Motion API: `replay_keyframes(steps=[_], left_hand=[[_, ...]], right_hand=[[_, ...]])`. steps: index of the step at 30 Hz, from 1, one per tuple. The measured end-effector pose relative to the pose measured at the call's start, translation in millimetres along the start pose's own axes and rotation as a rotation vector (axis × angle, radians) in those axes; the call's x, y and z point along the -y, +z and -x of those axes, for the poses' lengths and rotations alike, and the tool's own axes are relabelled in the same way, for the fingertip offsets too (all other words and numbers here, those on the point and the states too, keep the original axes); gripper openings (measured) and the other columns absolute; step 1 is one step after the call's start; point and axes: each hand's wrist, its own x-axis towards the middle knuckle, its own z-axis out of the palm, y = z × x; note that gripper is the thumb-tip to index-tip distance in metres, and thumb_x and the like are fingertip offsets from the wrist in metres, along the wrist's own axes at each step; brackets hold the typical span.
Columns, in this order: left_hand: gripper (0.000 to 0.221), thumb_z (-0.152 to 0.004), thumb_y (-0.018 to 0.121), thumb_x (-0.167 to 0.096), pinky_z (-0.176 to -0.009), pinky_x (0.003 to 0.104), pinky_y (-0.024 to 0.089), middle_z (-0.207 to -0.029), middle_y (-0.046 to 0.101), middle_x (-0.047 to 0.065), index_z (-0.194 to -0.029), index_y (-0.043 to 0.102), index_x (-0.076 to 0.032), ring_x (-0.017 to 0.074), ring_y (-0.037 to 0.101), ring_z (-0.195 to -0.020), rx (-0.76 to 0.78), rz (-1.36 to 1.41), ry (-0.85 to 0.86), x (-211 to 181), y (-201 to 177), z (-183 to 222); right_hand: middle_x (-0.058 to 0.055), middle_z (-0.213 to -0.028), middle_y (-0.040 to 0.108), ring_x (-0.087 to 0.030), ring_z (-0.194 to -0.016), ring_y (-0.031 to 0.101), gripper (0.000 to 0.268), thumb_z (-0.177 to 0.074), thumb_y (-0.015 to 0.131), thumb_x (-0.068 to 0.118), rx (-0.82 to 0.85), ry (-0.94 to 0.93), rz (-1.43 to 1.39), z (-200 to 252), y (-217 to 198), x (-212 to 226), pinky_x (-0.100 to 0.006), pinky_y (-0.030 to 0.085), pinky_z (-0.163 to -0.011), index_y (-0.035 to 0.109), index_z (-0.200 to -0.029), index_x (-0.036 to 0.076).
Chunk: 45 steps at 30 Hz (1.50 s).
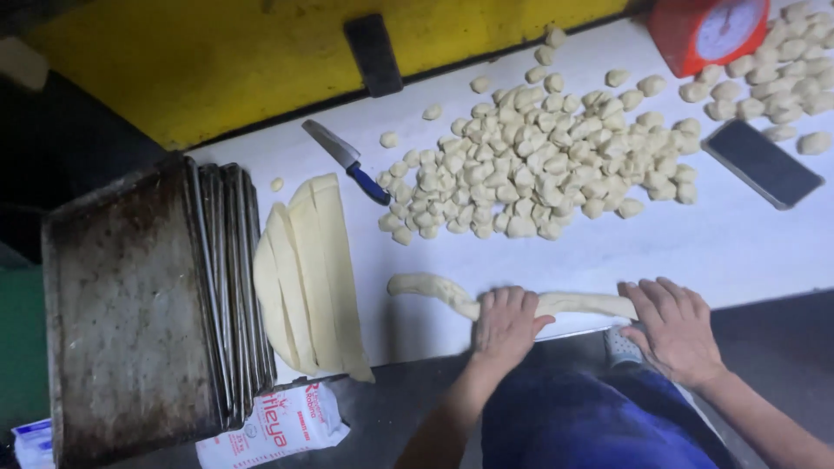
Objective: The person is portioning dough by rolling it into long strips and then pinching off small, uniform pieces by hand.
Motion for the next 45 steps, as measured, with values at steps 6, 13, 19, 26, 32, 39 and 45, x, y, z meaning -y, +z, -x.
replay_keyframes(steps=[6, 13, 19, 26, 32, 39, 45], left_hand=[[0.034, -0.101, 0.05, -0.044, -0.078, 0.051, 0.039, -0.103, 0.058, 0.011, -0.108, 0.064, -0.014, 0.0367, 0.051, -0.091, -0.065, 0.004, -0.08, -5, -10, -51], [0.033, -0.09, 0.068, -0.033, -0.077, 0.049, 0.045, -0.114, 0.06, 0.013, -0.115, 0.065, -0.011, 0.0362, 0.056, -0.096, -0.212, -0.047, -0.142, -33, -27, -49], [0.046, -0.087, 0.065, -0.031, -0.097, 0.063, 0.037, -0.131, 0.059, 0.023, -0.126, 0.063, -0.008, 0.0426, 0.052, -0.112, -0.133, 0.042, -0.173, -126, -39, -51], [0.038, -0.082, 0.071, -0.036, -0.091, 0.048, 0.046, -0.133, 0.066, 0.007, -0.118, 0.072, -0.027, 0.0315, 0.061, -0.117, -0.308, -0.18, -0.205, -132, 26, -118], [0.055, -0.097, 0.038, -0.049, -0.102, 0.056, 0.03, -0.152, 0.045, 0.011, -0.144, 0.053, -0.023, 0.0345, 0.045, -0.129, 0.19, 0.064, -0.364, -101, 48, -141], [0.052, -0.091, 0.061, -0.045, -0.117, 0.059, 0.035, -0.148, 0.056, 0.021, -0.128, 0.064, -0.009, 0.0451, 0.049, -0.136, -0.083, 0.287, -0.055, -99, 48, -40], [0.042, -0.077, 0.078, -0.05, -0.088, 0.053, 0.043, -0.095, 0.067, 0.009, -0.098, 0.072, -0.014, 0.0351, 0.061, -0.093, -0.212, 0.067, -0.048, -78, 67, -54]], right_hand=[[0.001, -0.159, 0.046, -0.033, -0.148, 0.045, 0.063, -0.094, 0.024, 0.071, 0.051, 0.181, 0.043, -100, -19, -17, -0.052, 0.043, -0.11, 0.043, -0.149, 0.046], [-0.009, -0.147, 0.053, -0.035, -0.132, 0.053, 0.056, -0.099, 0.029, 0.061, 0.031, 0.104, -0.074, -82, -33, -25, -0.052, 0.048, -0.101, 0.051, -0.141, 0.032], [-0.004, -0.155, 0.053, -0.026, -0.147, 0.048, 0.064, -0.098, 0.031, 0.056, -0.062, -0.101, -0.108, 6, -7, -43, -0.048, 0.032, -0.124, 0.044, -0.154, 0.028], [-0.02, -0.151, 0.057, -0.04, -0.137, 0.056, 0.058, -0.094, 0.041, 0.055, -0.161, -0.064, 0.018, -53, -11, -52, -0.052, 0.051, -0.101, 0.058, -0.143, 0.027], [-0.01, -0.16, 0.046, -0.038, -0.153, 0.036, 0.059, -0.102, 0.035, 0.055, 0.068, 0.084, -0.223, -97, -4, -62, -0.058, 0.032, -0.117, 0.053, -0.149, 0.025], [-0.002, -0.158, 0.054, -0.023, -0.153, 0.044, 0.054, -0.104, 0.036, 0.044, 0.093, 0.022, -0.21, -7, -15, -30, -0.047, 0.033, -0.122, 0.049, -0.154, 0.028], [-0.006, -0.144, 0.07, -0.028, -0.121, 0.071, 0.044, -0.11, 0.04, 0.045, -0.145, 0.099, 0.134, -91, 15, -50, -0.049, 0.061, -0.08, 0.068, -0.142, 0.034]])
